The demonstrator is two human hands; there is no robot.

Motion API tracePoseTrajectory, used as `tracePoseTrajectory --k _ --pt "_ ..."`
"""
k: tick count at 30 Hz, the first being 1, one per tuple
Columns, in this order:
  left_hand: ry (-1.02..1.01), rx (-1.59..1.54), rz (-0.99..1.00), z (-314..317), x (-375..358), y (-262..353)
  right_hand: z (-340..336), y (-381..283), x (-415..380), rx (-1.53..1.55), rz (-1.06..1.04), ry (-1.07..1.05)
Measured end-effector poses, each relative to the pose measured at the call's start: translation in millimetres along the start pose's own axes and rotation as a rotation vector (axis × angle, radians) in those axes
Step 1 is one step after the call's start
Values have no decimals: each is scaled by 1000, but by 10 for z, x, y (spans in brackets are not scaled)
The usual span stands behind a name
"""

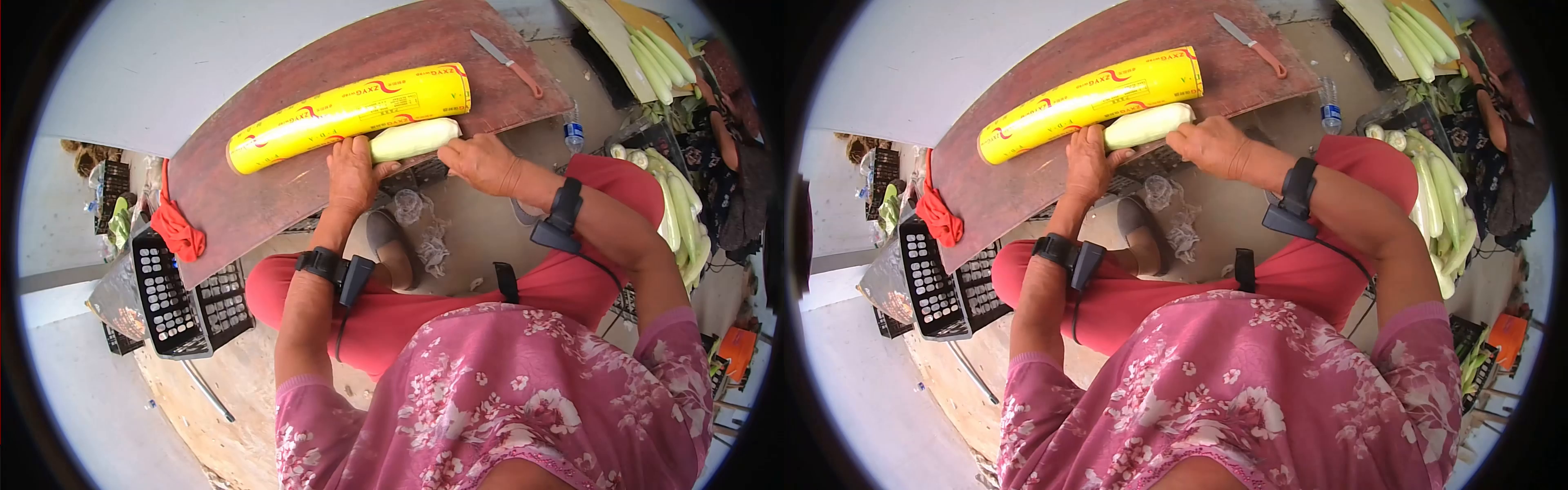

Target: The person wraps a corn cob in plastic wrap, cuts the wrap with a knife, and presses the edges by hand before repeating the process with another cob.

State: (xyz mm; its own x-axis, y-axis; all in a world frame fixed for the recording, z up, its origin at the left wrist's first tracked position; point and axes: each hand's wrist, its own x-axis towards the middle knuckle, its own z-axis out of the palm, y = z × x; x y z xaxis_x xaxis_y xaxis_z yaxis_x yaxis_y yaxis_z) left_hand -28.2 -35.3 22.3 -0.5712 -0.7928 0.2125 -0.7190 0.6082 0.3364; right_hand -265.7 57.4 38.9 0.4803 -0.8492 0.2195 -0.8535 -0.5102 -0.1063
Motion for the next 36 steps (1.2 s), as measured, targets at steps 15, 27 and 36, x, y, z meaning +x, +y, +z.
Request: tracePoseTrajectory --k 15,27,36 --pt "-9 -43 21 -57 18 -11 210 13 50 -23 -62 267" --pt "-45 -51 -16 -58 54 -27 109 56 38 52 49 294" --pt "-36 -45 28 -36 67 -78 6 70 76 -1 141 234"
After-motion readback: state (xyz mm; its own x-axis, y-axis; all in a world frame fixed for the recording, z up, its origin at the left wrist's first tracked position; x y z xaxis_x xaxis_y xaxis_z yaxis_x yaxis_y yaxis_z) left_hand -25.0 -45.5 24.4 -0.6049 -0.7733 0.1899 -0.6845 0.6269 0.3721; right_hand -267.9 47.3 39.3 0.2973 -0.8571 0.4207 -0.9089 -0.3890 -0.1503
